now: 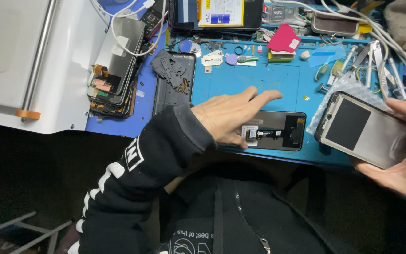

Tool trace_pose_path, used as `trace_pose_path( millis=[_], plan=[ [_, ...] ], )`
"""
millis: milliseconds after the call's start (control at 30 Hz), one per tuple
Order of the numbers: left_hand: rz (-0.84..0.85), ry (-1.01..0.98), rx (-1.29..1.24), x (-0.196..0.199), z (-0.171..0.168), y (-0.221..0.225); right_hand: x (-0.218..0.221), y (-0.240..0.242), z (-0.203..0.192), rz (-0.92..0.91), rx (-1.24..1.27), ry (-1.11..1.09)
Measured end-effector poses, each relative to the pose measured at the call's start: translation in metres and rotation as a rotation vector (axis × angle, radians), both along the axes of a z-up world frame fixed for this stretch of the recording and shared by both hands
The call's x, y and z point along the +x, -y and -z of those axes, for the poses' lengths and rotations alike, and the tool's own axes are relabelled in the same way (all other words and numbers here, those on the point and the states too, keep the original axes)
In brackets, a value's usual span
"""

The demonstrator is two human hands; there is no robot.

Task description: The person works at a phone repair bench, using a metal pry tool to work along the edge of a disassembled smartphone screen assembly. They then open a tube of adhesive and squeeze a bead of glue around the frame of the phone, moving the tube along the edges.

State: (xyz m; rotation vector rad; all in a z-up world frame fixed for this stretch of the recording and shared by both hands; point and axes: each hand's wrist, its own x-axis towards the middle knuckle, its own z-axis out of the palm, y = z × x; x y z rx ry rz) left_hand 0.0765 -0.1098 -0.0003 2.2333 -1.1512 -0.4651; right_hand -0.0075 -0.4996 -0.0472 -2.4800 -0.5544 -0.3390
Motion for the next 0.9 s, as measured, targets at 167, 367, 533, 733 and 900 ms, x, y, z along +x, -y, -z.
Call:
trace_pose_path(
  millis=[167,367,533,733,900],
  plan=[
    [0.079,-0.120,-0.112,0.022,0.006,-0.018,0.003,0.000,-0.001,-0.010,0.012,-0.003],
    [0.031,-0.234,-0.098,0.038,0.000,-0.030,0.004,-0.006,-0.010,-0.022,-0.040,-0.027],
    [0.055,-0.147,-0.230,0.062,-0.002,-0.038,0.005,-0.001,-0.006,-0.094,-0.029,-0.036],
    [-0.068,0.094,-0.331,0.114,0.027,-0.019,-0.005,-0.006,0.006,-0.039,0.081,-0.024],
    [-0.167,0.124,-0.312,0.145,0.070,-0.001,-0.005,-0.060,-0.033,-0.101,-0.066,-0.018]
  ],
)
